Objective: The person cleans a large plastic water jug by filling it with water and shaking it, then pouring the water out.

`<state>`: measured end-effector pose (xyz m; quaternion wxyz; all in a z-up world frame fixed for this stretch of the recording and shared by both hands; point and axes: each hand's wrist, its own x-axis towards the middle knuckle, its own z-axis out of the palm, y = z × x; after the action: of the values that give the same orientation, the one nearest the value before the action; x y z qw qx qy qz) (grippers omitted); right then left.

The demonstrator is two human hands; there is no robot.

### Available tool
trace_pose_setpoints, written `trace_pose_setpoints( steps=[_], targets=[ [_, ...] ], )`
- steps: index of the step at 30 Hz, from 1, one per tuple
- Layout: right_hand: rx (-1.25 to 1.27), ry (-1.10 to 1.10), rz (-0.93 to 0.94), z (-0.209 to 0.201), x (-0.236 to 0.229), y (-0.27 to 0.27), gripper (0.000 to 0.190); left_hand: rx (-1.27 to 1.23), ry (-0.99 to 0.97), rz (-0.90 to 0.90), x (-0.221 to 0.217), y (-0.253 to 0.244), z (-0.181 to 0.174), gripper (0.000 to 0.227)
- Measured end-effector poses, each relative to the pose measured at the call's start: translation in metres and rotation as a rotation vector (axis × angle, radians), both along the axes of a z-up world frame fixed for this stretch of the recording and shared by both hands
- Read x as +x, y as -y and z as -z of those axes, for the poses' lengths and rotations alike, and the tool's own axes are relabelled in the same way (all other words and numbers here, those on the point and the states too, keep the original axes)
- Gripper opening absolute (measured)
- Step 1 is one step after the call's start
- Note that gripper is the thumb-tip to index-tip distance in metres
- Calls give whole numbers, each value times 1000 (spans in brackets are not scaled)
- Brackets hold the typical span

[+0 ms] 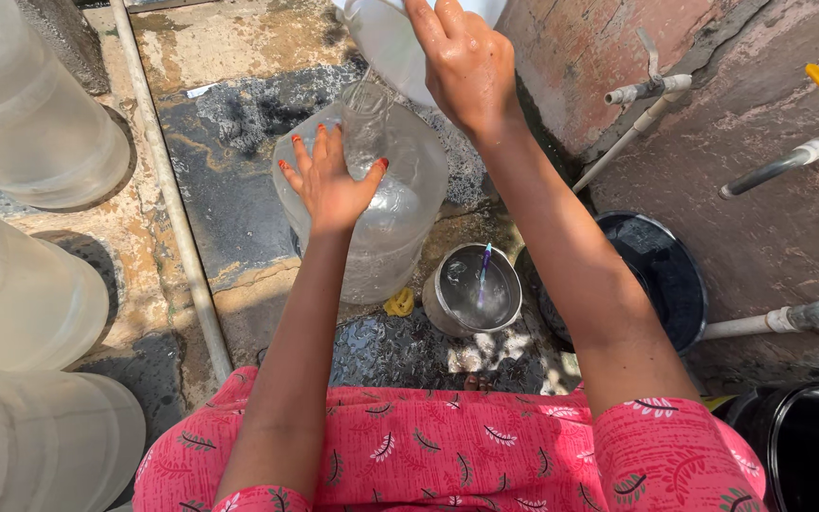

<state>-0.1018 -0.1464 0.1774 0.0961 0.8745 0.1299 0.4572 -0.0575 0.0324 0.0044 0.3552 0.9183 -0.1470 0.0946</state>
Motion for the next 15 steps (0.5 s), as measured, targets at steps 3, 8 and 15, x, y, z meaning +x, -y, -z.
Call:
trace_pose_setpoints(
  steps=[3,8,15],
  targets=[
    [156,-36,34,17,-33,54,52,-143,-7,-110,-14,-13,18,80],
    [230,-379,468,90,-135,202,29,-795,51,-97,-41,-36,65,70],
    [263,-1262,1151,195,-239,288,35,-1405,-467,-356,-42,-63,133,53]
  ],
)
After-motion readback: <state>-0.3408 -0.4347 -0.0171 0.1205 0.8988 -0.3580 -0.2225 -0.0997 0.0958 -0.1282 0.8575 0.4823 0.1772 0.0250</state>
